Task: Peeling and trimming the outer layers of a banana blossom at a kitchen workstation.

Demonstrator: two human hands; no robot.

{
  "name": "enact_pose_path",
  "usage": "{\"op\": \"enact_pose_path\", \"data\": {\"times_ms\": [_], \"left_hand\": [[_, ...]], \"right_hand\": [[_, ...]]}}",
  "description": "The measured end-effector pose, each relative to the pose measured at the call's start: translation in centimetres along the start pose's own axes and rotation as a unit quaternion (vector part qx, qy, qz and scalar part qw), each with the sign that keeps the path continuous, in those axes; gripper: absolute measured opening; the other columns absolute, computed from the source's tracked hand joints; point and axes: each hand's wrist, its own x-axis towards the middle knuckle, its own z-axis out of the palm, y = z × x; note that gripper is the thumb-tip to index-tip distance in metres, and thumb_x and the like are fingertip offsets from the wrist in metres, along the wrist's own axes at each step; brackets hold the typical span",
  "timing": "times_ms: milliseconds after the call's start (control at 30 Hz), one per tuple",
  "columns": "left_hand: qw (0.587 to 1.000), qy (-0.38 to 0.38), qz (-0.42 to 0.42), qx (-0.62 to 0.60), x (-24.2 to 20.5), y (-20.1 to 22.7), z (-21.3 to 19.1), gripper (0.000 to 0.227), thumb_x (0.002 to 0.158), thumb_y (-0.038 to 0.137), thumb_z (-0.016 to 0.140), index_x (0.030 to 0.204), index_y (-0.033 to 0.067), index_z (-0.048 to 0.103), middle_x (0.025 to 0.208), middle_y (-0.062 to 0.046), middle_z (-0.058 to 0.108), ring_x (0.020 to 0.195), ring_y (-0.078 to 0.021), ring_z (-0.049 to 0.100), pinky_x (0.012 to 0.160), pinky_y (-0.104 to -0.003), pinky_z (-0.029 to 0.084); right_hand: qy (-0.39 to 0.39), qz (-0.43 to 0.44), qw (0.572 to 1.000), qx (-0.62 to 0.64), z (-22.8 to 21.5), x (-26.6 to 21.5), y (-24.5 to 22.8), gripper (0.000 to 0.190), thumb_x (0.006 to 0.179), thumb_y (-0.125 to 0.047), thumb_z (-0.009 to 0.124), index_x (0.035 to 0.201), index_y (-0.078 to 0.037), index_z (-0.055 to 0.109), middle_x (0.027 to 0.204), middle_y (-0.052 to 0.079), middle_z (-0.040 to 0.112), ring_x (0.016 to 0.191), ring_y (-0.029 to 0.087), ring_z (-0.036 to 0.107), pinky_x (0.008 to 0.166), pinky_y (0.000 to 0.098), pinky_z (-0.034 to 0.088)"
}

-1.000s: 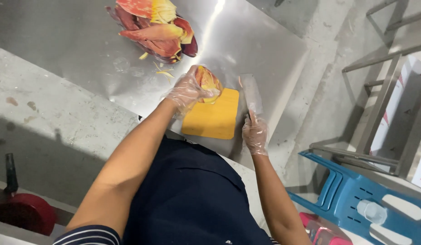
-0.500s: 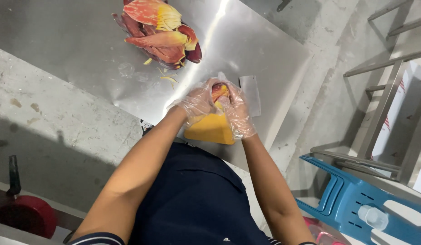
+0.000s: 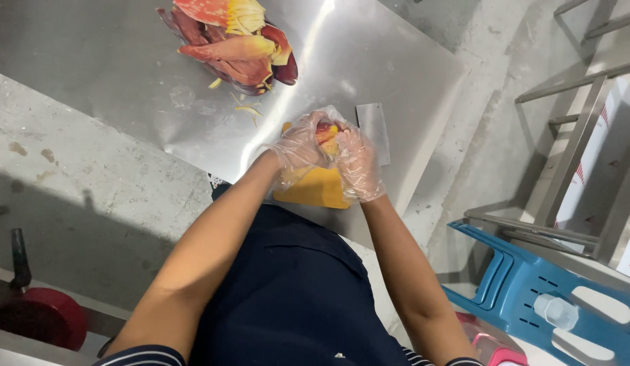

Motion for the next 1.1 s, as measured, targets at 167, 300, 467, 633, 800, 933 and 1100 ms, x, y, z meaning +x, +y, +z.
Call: {"op": "enact_pose_path", "data": {"times_ms": [167,300,467,633,800,933,1100], "left_hand": [[0.999,0.023,-0.028,-0.019,-0.5,1.1,-0.7,0.099,0.05,0.034,0.097,0.134,0.0071,0.054,0.127,-0.019,0.06,0.118,-0.0333,0.06,0.099,-0.039,0.05],[0.998,-0.031,-0.03,-0.045,-1.0,1.6,-1.6,0.078,0.059,0.032,0.091,0.125,0.006,0.062,0.114,-0.014,0.07,0.107,-0.0298,0.068,0.094,-0.037,0.053],[0.996,-0.055,-0.014,-0.066,-1.4,1.8,-2.5,0.075,0.061,0.032,0.089,0.127,0.007,0.062,0.114,-0.012,0.071,0.105,-0.0276,0.069,0.091,-0.035,0.053],[0.981,-0.094,-0.031,-0.168,-2.8,1.5,-3.7,0.075,0.06,0.013,0.09,0.13,0.0099,0.063,0.118,-0.006,0.07,0.112,-0.0186,0.065,0.101,-0.03,0.05],[0.933,-0.103,0.009,-0.344,-2.4,-2.8,-1.0,0.086,0.065,0.012,0.092,0.14,0.0103,0.051,0.13,-0.003,0.062,0.123,-0.0162,0.057,0.108,-0.03,0.046],[0.973,-0.068,-0.016,-0.219,-2.8,-1.5,-2.3,0.08,0.079,0.028,0.088,0.145,0.0113,0.046,0.135,-0.004,0.06,0.125,-0.0155,0.056,0.109,-0.031,0.044],[0.952,0.0,-0.129,-0.279,-3.1,-1.8,-1.2,0.06,0.094,0.036,0.074,0.144,0.0119,0.05,0.133,-0.003,0.063,0.123,-0.0147,0.058,0.108,-0.031,0.044]], "right_hand": [[0.032,-0.026,0.998,-0.057,0.5,0.0,1.0,0.025,0.107,-0.011,0.054,0.128,-0.001,0.064,0.11,0.019,0.071,0.099,0.032,0.072,0.088,0.0366,0.056],[0.008,-0.076,0.992,-0.101,-0.5,0.3,1.8,0.021,0.103,-0.007,0.055,0.123,-0.001,0.061,0.109,0.022,0.07,0.097,0.038,0.07,0.086,0.0401,0.056],[-0.031,-0.114,0.989,-0.085,-1.4,0.9,1.9,0.022,0.098,-0.004,0.056,0.12,-0.001,0.059,0.105,0.02,0.069,0.092,0.037,0.069,0.084,0.0402,0.057],[-0.066,0.008,0.997,0.032,-1.0,0.9,3.2,0.018,0.106,-0.009,0.054,0.117,-0.001,0.065,0.094,0.009,0.068,0.084,0.015,0.063,0.079,0.0306,0.054],[-0.022,0.079,0.987,0.138,1.1,0.6,6.0,0.02,0.108,-0.012,0.054,0.118,0.0,0.066,0.101,0.004,0.069,0.091,0.011,0.061,0.085,0.0277,0.053],[0.002,0.07,0.973,0.219,2.0,0.1,5.2,0.028,0.107,-0.015,0.065,0.129,0.001,0.059,0.125,0.009,0.061,0.113,0.016,0.057,0.102,0.03,0.049],[-0.058,0.053,0.99,0.12,1.0,-0.3,0.1,0.083,0.082,-0.02,0.08,0.148,0.002,0.034,0.145,0.019,0.048,0.133,0.029,0.05,0.11,0.038,0.043]]}}
